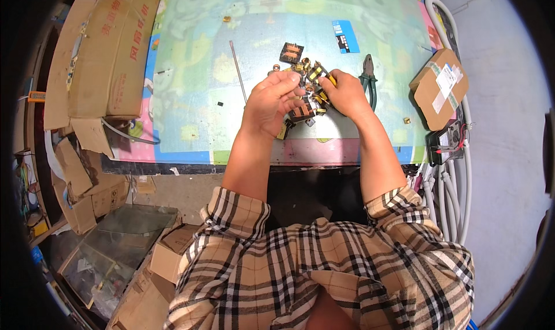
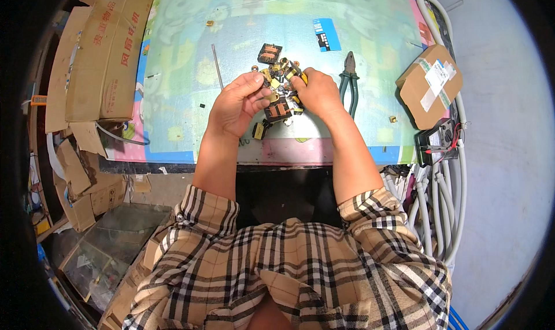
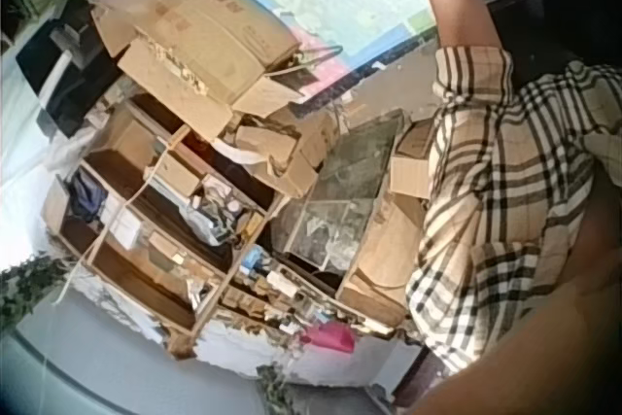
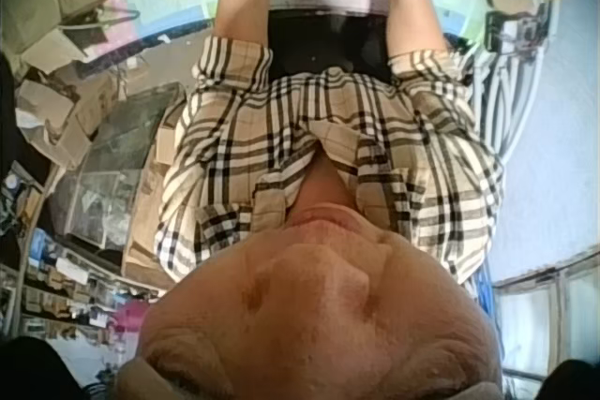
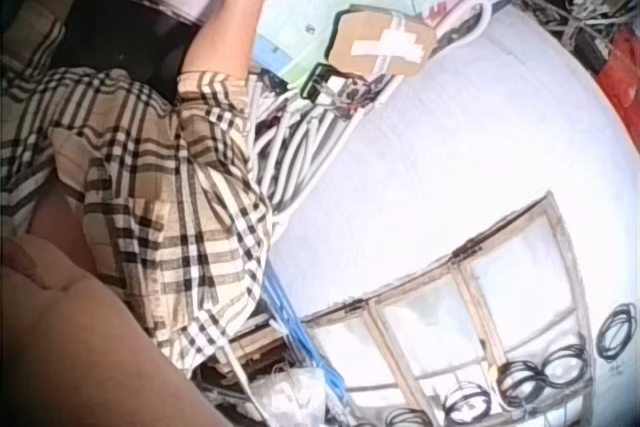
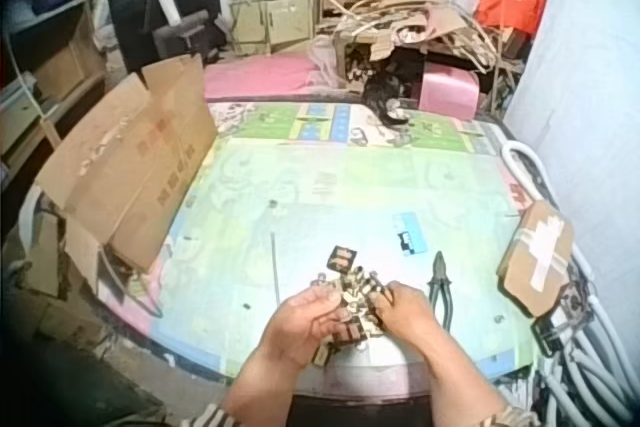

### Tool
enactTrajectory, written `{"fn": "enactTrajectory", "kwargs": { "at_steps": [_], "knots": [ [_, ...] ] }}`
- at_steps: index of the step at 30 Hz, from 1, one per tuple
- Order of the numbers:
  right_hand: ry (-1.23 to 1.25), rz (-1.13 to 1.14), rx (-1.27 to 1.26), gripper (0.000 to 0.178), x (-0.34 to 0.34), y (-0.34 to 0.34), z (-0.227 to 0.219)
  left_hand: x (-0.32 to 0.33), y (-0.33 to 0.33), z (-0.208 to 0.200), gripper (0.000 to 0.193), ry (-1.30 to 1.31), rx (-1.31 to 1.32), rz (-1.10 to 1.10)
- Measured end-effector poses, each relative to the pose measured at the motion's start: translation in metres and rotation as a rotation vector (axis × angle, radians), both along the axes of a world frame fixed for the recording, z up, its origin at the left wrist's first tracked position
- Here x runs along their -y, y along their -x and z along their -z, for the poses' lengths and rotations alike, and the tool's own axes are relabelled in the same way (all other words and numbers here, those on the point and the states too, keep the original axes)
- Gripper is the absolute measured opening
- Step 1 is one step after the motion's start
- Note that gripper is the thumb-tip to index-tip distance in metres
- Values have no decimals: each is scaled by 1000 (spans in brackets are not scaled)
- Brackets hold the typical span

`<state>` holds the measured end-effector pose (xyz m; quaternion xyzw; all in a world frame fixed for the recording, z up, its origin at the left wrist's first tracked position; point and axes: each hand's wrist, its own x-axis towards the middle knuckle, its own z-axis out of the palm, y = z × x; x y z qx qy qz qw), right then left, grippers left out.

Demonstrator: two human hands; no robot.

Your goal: The person sits on the floor and removes small electronic components from circuit boards using pliers and a screwdriver. They place the removed components into a cardboard box and continue processing multiple boards.

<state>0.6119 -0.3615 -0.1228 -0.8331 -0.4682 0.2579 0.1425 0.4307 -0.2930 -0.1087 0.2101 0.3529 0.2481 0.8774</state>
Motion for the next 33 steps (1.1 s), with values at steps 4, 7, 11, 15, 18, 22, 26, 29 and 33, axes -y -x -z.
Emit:
{"fn": "enactTrajectory", "kwargs": {
  "at_steps": [4, 7, 11, 15, 18, 22, 26, 29, 33],
  "knots": [
    [-110, 32, 24, 35, -2, 8, -12, 0, -1, -1, 17, 14, 7, -11],
    [-159, 65, -256, 31, -3, 14, -35, 0, 3, -4, 17, 8, 11, -36],
    [-200, 28, -475, 27, 5, 15, -32, -3, 7, -6, 18, -14, -11, -95],
    [-211, -102, -519, 19, 7, 27, -32, -5, 14, 0, 20, -54, -26, -120],
    [-224, -102, -447, 17, 4, 34, -39, -5, 14, -1, 20, -101, -91, -114],
    [-411, -59, -434, 20, 2, 43, -45, 0, 8, -13, 19, -162, -185, -83],
    [-498, -103, -375, 19, 0, 45, -42, 5, 4, -15, 16, -217, -208, -82],
    [-509, -126, -319, 13, 1, 43, -39, 6, 3, -14, 14, -243, -204, -90],
    [-501, -115, -313, 16, 2, 43, -43, 7, 2, -15, 13, -264, -200, -79]
  ]
}}
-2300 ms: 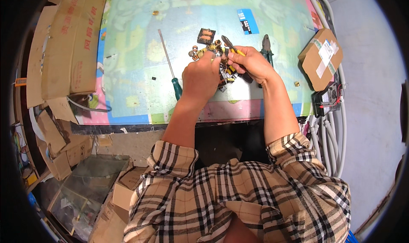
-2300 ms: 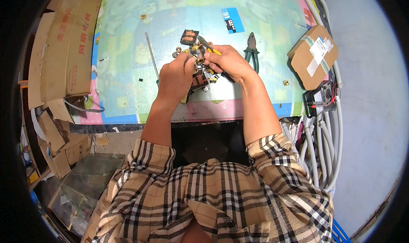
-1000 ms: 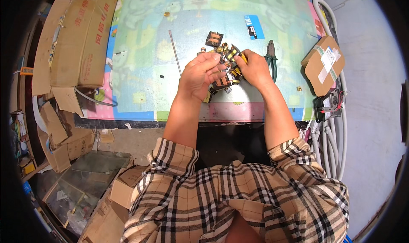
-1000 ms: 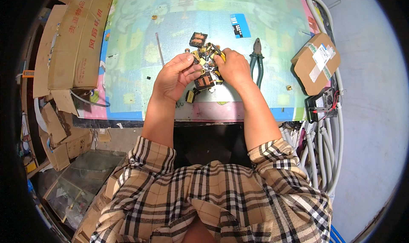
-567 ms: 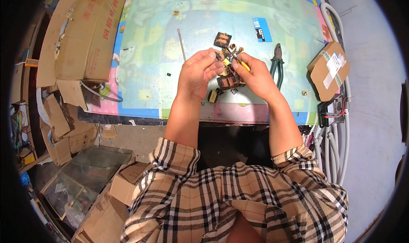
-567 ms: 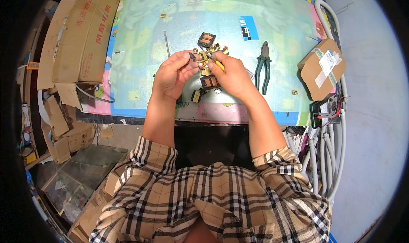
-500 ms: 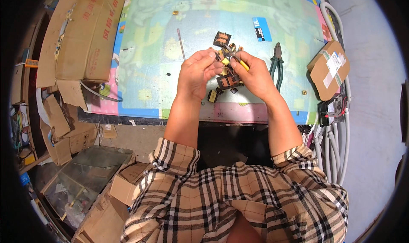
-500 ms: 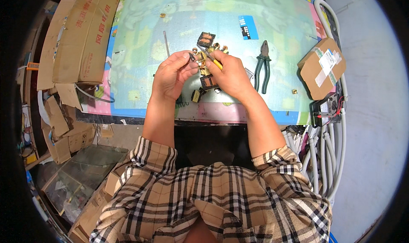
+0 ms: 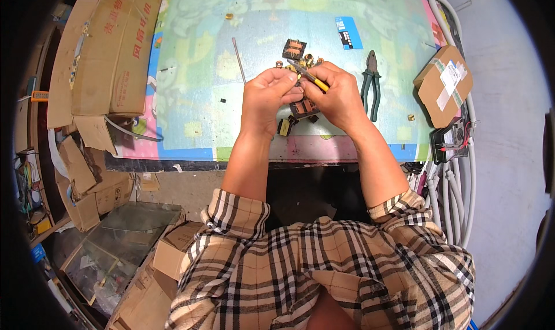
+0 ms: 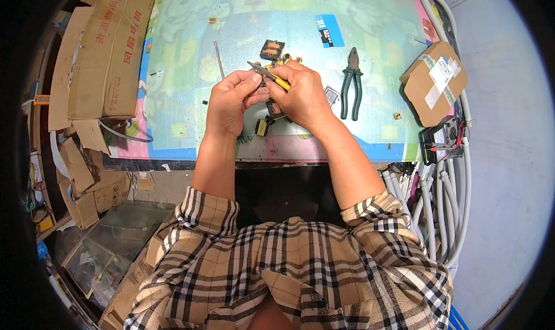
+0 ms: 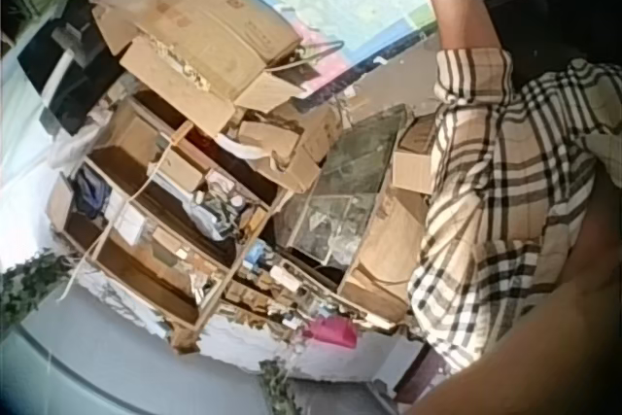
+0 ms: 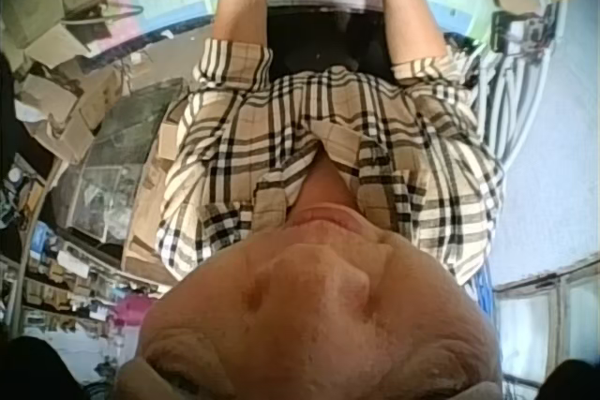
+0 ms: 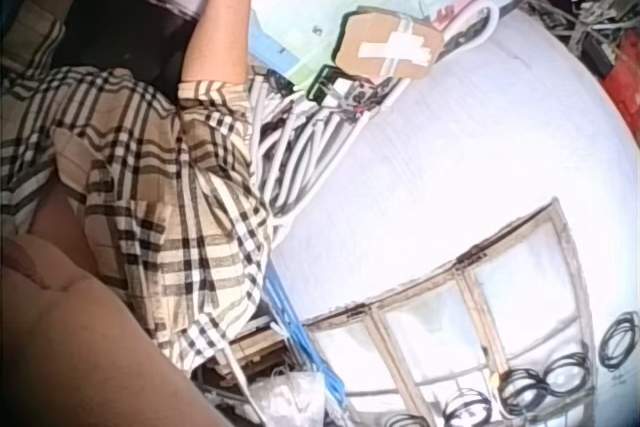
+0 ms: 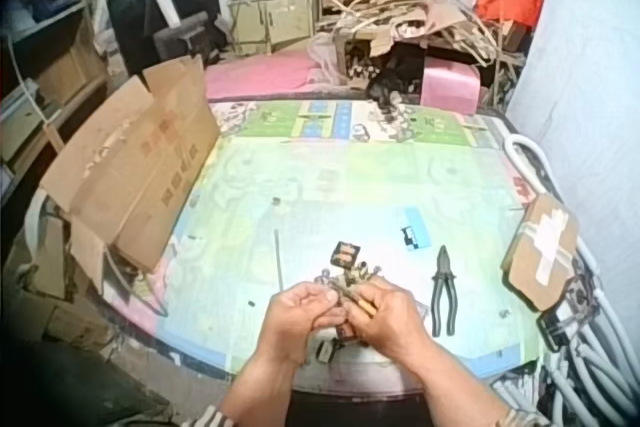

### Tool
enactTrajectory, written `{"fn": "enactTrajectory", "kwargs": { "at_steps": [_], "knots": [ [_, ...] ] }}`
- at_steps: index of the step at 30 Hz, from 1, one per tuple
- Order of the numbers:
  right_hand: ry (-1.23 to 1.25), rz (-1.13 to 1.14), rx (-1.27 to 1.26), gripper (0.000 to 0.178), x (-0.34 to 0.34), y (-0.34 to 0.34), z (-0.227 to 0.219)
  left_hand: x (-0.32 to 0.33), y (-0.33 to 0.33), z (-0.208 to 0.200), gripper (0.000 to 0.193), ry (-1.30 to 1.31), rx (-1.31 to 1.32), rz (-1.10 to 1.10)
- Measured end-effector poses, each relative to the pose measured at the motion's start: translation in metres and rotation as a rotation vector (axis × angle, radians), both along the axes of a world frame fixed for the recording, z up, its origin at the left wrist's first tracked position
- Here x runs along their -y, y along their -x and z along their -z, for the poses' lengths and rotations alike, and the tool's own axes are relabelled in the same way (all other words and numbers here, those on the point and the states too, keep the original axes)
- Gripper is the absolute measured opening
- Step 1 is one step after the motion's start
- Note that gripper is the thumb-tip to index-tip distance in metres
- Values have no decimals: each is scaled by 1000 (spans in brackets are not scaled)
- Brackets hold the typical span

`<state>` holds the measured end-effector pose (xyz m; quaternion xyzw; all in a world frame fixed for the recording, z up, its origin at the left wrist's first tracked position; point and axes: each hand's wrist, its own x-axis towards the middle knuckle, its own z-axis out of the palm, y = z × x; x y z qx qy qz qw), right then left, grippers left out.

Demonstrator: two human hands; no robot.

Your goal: The person sits on the floor and removes small electronic components from circuit boards using pliers and a screwdriver. They place the removed components into a cardboard box and continue processing multiple boards.

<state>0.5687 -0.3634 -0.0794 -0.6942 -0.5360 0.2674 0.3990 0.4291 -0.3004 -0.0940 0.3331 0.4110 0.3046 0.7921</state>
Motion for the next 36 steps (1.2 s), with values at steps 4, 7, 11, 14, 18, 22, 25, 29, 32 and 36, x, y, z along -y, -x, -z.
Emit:
{"fn": "enactTrajectory", "kwargs": {
  "at_steps": [4, 7, 11, 14, 18, 22, 25, 29, 32, 36],
  "knots": [
    [-13, -22, 65, 12, 1, -1, 3, 1, 1, -3, 13, 14, -32, 11],
    [-15, -18, 62, 10, 0, -2, 1, 1, 2, 0, 14, -13, 6, 59],
    [6, -41, 35, 10, 0, -2, -8, 0, 4, -3, 16, -74, -15, 126],
    [23, -42, -13, 10, -1, -4, -5, 0, 5, -3, 17, -87, 4, 146],
    [89, -9, -192, 13, 1, -4, -5, 0, 8, -3, 19, -51, 48, 160],
    [116, 3, -211, 16, 1, -8, -3, 0, 8, -6, 22, -43, 53, 164],
    [182, -6, -308, 12, 3, -12, -7, 2, 8, -8, 25, -56, 36, 147],
    [228, 10, -528, 10, 4, -14, -4, 2, 7, -9, 26, -28, 57, 143],
    [265, 14, -585, 11, 3, -13, -7, 1, 9, -5, 28, 6, 88, 159],
    [299, 3, -618, 13, 4, -14, -7, -1, 10, -4, 25, 37, 97, 148]
  ]
}}
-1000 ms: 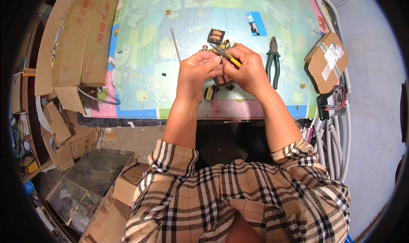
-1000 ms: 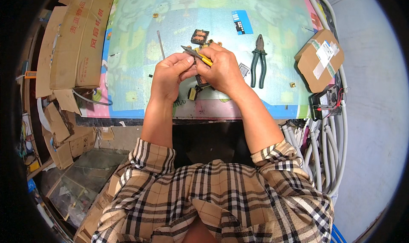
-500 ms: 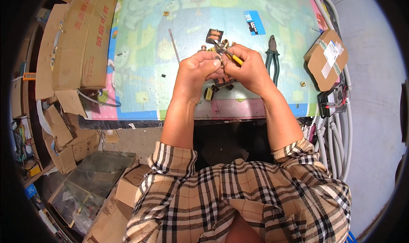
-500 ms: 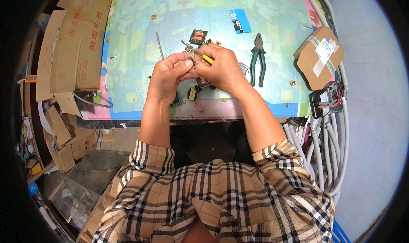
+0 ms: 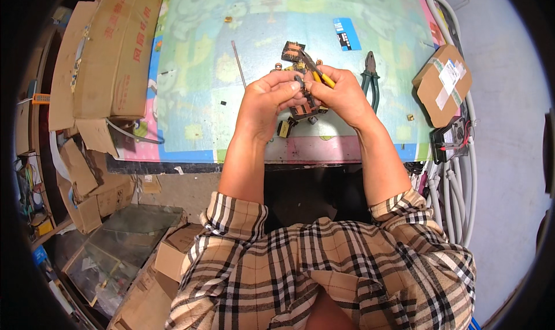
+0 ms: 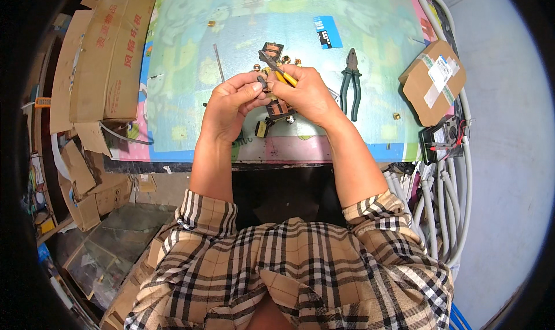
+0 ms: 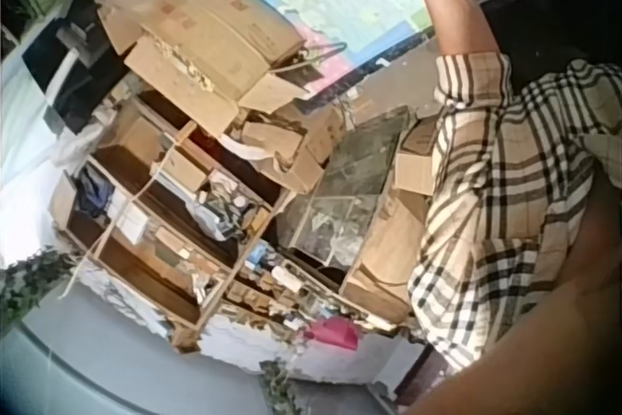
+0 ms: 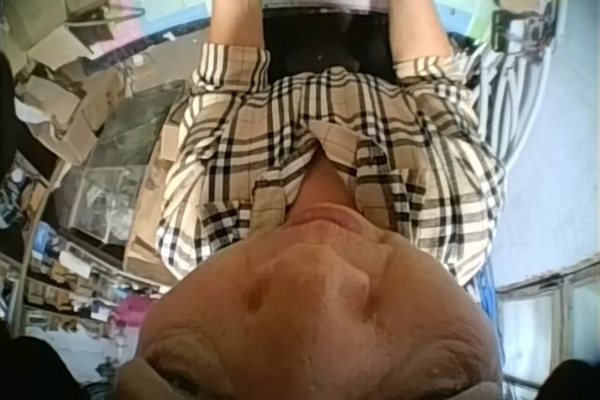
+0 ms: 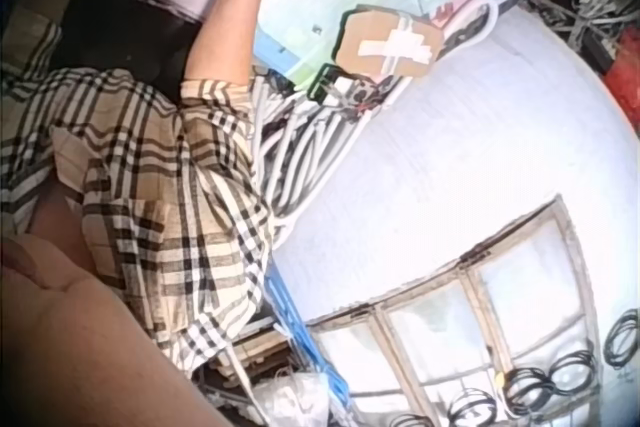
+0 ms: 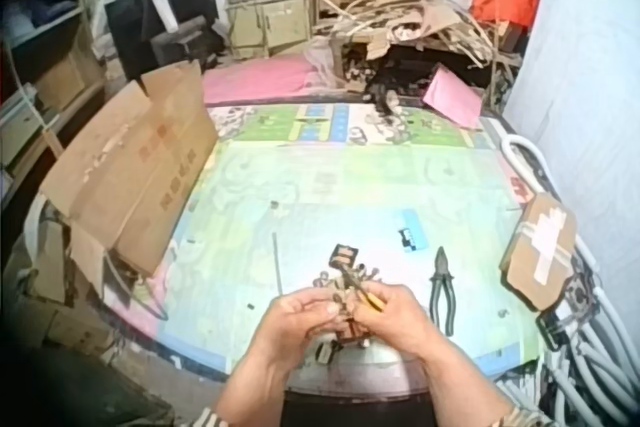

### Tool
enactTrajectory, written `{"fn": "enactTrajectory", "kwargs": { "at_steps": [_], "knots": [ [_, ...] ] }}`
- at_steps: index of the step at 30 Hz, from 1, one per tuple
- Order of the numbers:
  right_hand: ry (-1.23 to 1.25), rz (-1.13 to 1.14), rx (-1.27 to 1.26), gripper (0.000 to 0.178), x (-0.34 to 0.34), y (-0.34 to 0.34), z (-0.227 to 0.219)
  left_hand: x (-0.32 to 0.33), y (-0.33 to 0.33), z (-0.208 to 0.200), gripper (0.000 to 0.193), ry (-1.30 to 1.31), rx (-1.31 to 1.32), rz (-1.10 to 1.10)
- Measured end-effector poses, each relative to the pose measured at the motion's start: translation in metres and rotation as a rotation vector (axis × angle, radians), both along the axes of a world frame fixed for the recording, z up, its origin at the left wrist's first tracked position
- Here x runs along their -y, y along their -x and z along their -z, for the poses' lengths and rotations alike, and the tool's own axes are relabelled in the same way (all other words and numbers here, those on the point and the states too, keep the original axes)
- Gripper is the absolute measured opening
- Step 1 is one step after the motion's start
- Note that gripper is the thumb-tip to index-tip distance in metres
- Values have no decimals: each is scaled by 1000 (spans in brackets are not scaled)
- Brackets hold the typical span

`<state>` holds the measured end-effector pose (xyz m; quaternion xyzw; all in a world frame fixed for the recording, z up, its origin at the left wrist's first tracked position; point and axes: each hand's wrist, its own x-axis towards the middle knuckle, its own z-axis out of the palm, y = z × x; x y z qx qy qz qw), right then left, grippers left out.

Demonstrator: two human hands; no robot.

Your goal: The person sits on the floor and removes small electronic components from circuit boards using pliers and a screwdriver. They place the removed components into a cardboard box and continue processing multiple boards.

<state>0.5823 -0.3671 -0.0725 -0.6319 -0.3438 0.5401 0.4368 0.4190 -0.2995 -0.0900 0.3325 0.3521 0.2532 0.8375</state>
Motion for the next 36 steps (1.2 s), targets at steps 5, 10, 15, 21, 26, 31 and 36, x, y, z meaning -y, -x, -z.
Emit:
{"fn": "enactTrajectory", "kwargs": {
  "at_steps": [5, 10, 15, 21, 26, 31, 36],
  "knots": [
    [-74, 38, 50, 16, 1, 0, -5, -5, 4, -2, 24, 54, -10, -73],
    [8, -134, -4, 20, 6, -8, -14, -9, 9, -3, 23, 4, -56, -186],
    [55, -234, -62, 27, 8, -1, -16, -9, 10, 1, 21, -150, -115, -227],
    [-148, -289, 481, 27, 11, 0, -2, -9, 7, 0, 19, -242, -163, -232],
    [-24, -324, 481, 26, 10, 8, -9, -8, 6, -1, 18, -276, -178, -217],
    [-41, -353, 536, 26, 11, 10, -10, -6, 3, -3, 17, -294, -190, -220],
    [-74, -307, 424, 26, 13, 11, -9, -4, 4, -6, 18, -290, -202, -232]
  ]
}}
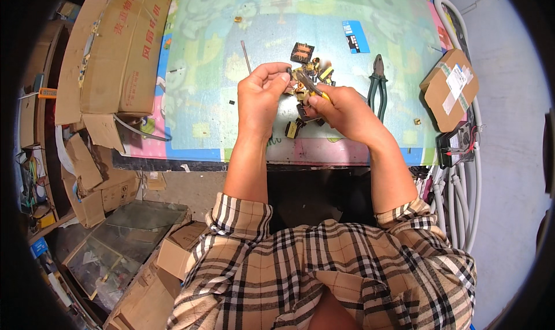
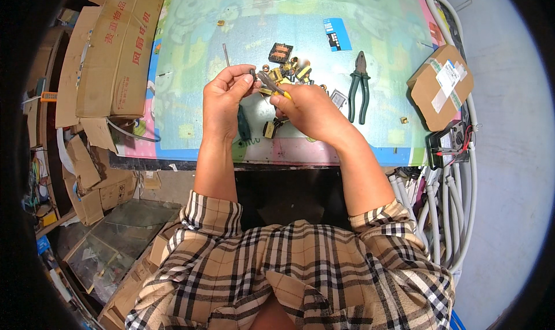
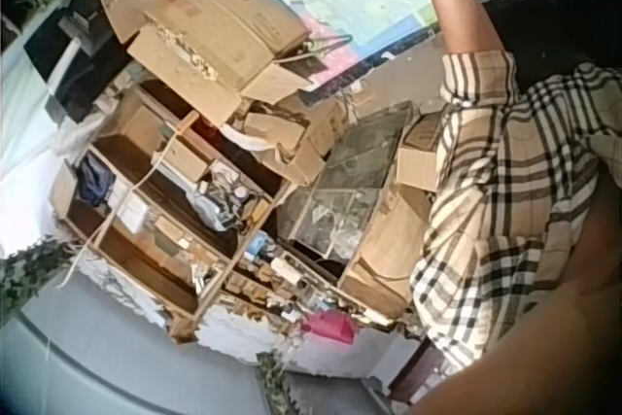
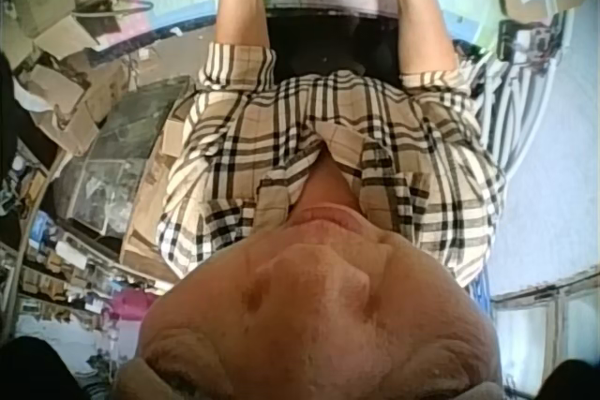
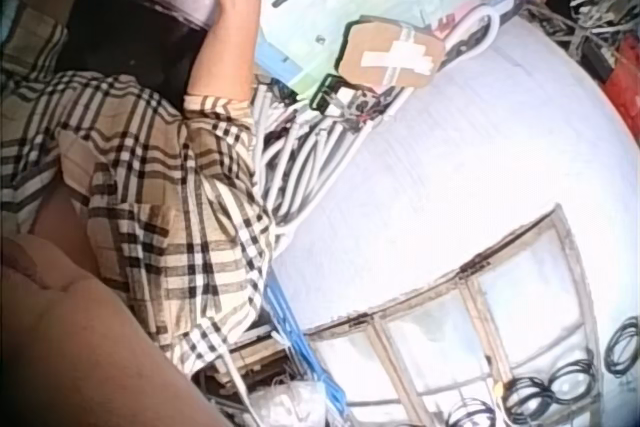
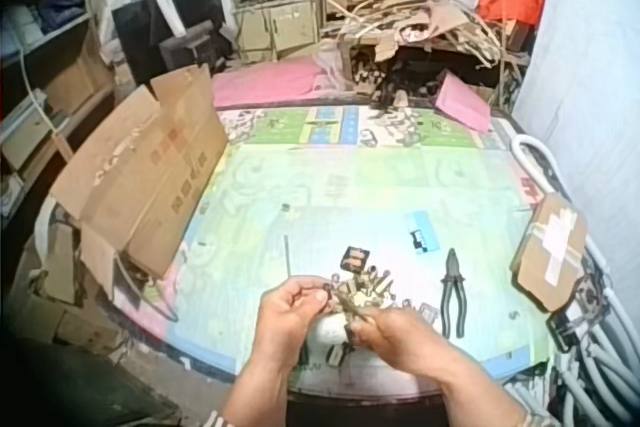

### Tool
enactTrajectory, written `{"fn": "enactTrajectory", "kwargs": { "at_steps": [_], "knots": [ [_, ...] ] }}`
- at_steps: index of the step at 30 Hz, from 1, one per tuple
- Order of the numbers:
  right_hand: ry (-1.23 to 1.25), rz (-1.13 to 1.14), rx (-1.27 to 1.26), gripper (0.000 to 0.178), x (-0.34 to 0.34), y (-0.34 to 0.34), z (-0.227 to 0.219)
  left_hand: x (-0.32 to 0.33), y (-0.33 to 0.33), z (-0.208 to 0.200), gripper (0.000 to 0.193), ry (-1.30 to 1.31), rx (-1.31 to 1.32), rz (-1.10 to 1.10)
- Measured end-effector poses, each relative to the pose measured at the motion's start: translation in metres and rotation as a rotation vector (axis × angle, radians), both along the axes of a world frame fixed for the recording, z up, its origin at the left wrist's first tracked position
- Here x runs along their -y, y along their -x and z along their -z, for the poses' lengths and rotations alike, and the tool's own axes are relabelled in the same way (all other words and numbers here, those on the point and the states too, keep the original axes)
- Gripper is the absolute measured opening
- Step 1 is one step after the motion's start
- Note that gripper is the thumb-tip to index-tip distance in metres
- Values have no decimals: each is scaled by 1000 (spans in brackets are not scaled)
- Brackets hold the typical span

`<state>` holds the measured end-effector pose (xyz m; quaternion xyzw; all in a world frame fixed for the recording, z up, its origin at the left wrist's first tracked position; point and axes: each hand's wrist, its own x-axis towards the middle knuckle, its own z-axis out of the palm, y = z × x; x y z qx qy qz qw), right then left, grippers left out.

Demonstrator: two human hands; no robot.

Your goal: The person sits on the floor and removes small electronic components from circuit boards using pliers and a screwdriver. They place the removed components into a cardboard box and continue processing multiple boards.

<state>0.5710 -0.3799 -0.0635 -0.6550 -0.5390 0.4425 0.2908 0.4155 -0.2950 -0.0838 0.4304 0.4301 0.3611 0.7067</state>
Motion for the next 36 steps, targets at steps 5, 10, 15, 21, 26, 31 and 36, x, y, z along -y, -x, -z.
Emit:
{"fn": "enactTrajectory", "kwargs": {
  "at_steps": [5, 10, 15, 21, 26, 31, 36],
  "knots": [
    [54, -64, 58, 26, -3, 0, -6, -1, 0, 1, 19, -7, -8, -13],
    [48, -49, 73, 24, -3, 3, -5, 0, -2, -1, 21, 13, -38, -4],
    [80, -61, 123, 25, -4, 3, -11, 1, -3, -1, 23, 20, -51, -5],
    [12, -8, 144, 24, -2, 4, -3, 2, -5, -2, 22, 11, -42, -15],
    [-19, -3, 148, 23, -3, 6, -1, 2, -3, 2, 21, -4, -58, -13],
    [-140, 17, 312, 23, 0, 11, 9, 7, -8, 2, 20, -105, -101, -38],
    [-224, 18, 516, 23, 3, 19, 6, 7, -8, 0, 19, -116, -169, -29]
  ]
}}
